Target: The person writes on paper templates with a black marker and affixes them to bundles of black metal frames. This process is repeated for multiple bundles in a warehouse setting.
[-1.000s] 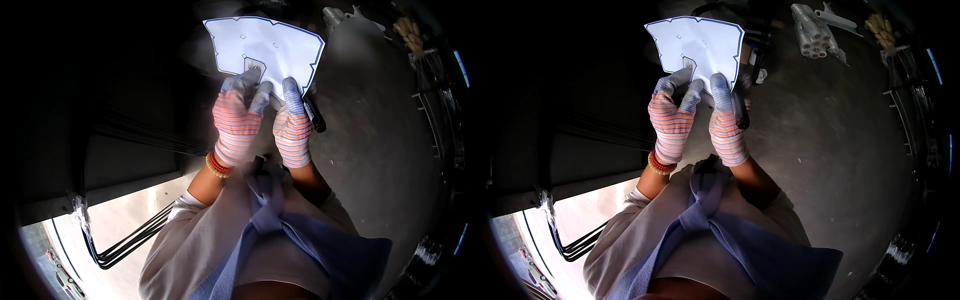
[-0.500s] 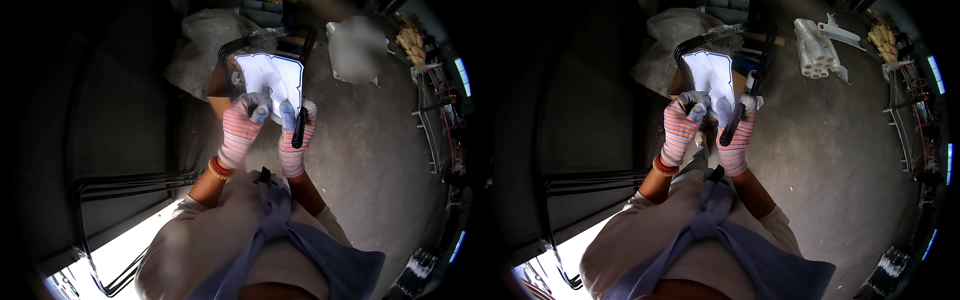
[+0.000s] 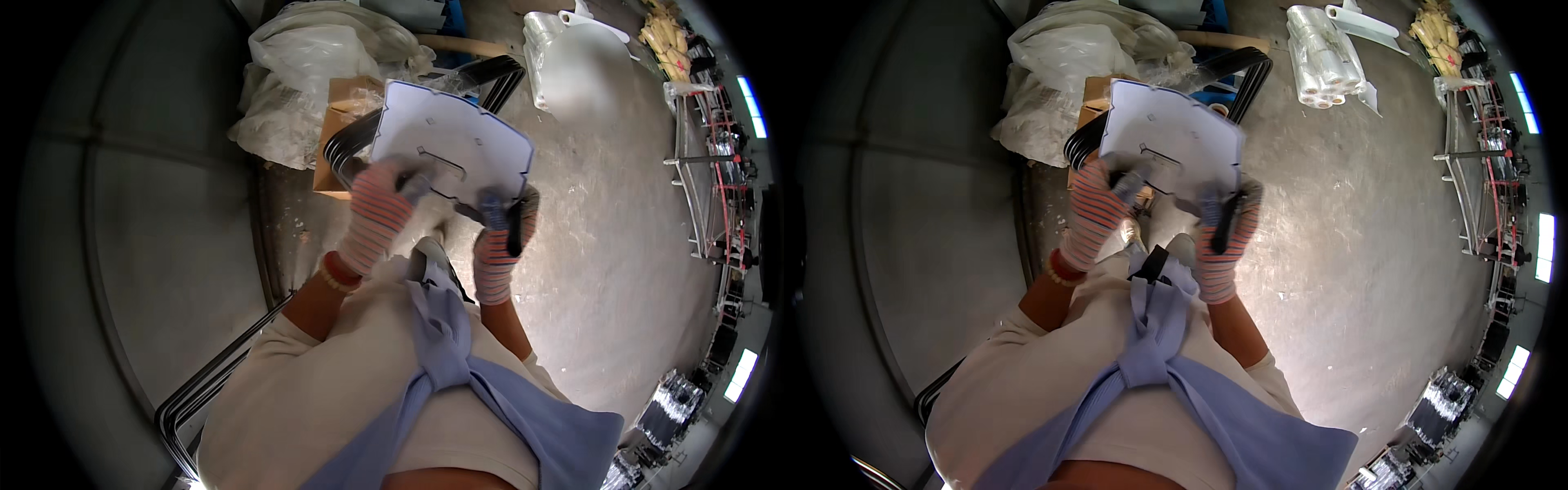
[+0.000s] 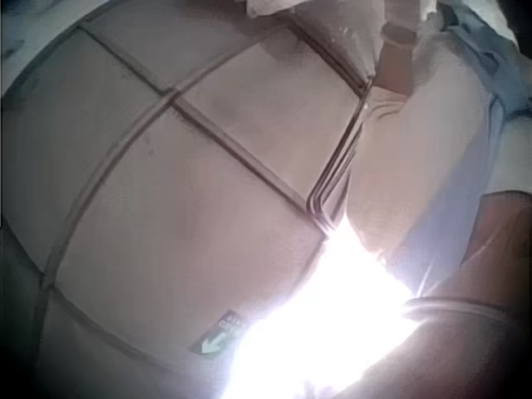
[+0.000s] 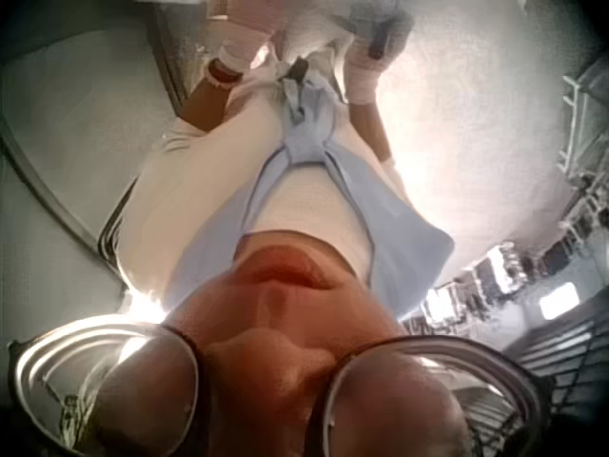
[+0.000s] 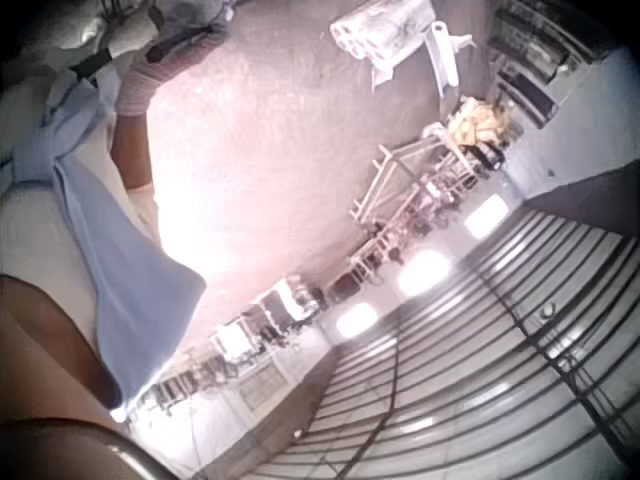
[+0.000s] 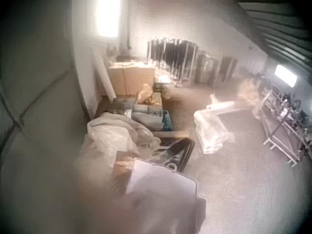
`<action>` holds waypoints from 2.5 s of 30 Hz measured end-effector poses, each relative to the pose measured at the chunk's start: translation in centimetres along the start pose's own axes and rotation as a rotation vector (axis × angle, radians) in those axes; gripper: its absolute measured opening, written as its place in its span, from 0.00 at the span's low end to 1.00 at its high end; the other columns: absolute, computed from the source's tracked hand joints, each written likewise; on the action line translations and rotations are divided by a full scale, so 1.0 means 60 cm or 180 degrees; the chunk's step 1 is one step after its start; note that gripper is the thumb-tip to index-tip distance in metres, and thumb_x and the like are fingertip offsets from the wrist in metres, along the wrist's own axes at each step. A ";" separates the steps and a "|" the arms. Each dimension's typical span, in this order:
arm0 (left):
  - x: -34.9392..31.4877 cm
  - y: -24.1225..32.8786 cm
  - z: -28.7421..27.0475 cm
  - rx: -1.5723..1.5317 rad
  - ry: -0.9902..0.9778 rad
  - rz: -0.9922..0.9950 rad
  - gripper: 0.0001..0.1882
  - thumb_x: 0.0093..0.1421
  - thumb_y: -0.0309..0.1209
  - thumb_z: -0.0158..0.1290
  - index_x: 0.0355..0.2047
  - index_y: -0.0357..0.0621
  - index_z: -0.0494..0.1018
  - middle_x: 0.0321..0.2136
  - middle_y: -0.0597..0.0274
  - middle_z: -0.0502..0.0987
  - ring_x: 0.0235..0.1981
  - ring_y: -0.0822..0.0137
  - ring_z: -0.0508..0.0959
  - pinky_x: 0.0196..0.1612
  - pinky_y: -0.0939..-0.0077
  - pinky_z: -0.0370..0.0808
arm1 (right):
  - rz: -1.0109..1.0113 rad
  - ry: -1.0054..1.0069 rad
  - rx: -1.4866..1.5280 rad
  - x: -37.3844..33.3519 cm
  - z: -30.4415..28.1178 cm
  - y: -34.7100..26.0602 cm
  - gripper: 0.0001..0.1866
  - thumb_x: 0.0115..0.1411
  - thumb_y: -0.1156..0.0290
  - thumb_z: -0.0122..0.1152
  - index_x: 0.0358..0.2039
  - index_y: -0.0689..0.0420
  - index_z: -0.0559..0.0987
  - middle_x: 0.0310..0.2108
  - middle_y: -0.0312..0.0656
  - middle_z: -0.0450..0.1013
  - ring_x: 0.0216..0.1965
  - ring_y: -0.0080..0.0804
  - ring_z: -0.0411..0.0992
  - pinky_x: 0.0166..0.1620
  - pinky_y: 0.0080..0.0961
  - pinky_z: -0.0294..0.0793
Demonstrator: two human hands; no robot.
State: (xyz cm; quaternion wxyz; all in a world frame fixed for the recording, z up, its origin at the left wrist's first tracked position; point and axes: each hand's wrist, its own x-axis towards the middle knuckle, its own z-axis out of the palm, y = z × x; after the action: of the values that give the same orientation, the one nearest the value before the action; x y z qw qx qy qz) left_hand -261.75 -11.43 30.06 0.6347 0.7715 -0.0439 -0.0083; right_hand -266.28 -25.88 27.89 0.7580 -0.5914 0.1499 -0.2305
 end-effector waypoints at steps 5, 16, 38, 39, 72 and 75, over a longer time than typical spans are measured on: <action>0.087 -0.013 -0.068 0.0949 0.1113 0.0455 0.05 0.46 0.25 0.54 0.24 0.39 0.70 0.19 0.60 0.73 0.21 0.70 0.73 0.23 0.80 0.68 | -0.0126 0.0643 -0.0689 0.150 -0.128 -0.025 0.16 0.49 0.77 0.52 0.40 0.59 0.64 0.39 0.41 0.62 0.35 0.30 0.66 0.29 0.29 0.79; 0.180 -0.107 0.059 0.5646 0.0206 0.0287 0.08 0.45 0.31 0.48 0.26 0.44 0.70 0.24 0.57 0.73 0.27 0.60 0.73 0.30 0.74 0.71 | -0.0042 0.1188 -0.0288 0.374 -0.288 -0.011 0.14 0.44 0.86 0.55 0.31 0.57 0.68 0.34 0.42 0.68 0.31 0.34 0.70 0.28 0.36 0.79; 0.102 -0.028 0.253 0.3493 0.0798 -0.1129 0.12 0.46 0.37 0.53 0.30 0.46 0.72 0.25 0.54 0.73 0.25 0.56 0.75 0.27 0.68 0.73 | 0.0383 -0.0053 -0.0063 0.473 -0.338 0.019 0.12 0.48 0.80 0.54 0.35 0.64 0.69 0.37 0.44 0.66 0.35 0.31 0.68 0.33 0.28 0.78; 0.091 -0.035 0.250 0.3504 0.0888 -0.0892 0.13 0.46 0.38 0.53 0.31 0.46 0.71 0.25 0.54 0.73 0.25 0.57 0.75 0.27 0.68 0.73 | 0.0406 -0.0006 -0.0114 0.473 -0.336 0.017 0.12 0.48 0.80 0.53 0.35 0.64 0.69 0.37 0.44 0.66 0.35 0.31 0.68 0.33 0.28 0.78; 0.148 -0.045 0.204 -0.0466 0.0380 -0.0599 0.11 0.53 0.31 0.47 0.35 0.38 0.71 0.18 0.68 0.71 0.17 0.82 0.67 0.19 0.88 0.64 | 0.0923 -0.1358 0.0594 0.451 -0.239 -0.054 0.20 0.47 0.75 0.55 0.43 0.62 0.66 0.32 0.43 0.70 0.29 0.33 0.72 0.21 0.27 0.76; 0.164 -0.026 0.221 -0.1703 0.0467 -0.1041 0.13 0.54 0.30 0.46 0.39 0.36 0.69 0.25 0.65 0.72 0.25 0.81 0.70 0.26 0.88 0.67 | 0.1028 -0.1977 0.0525 0.456 -0.240 -0.049 0.21 0.47 0.73 0.56 0.43 0.61 0.66 0.32 0.41 0.69 0.31 0.32 0.71 0.29 0.26 0.75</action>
State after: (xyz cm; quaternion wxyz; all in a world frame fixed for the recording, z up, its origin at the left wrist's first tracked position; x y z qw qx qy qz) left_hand -252.78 -24.89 26.39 0.8067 0.5727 0.1303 -0.0658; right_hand -250.74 -52.79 28.32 0.8393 -0.5387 -0.0152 0.0716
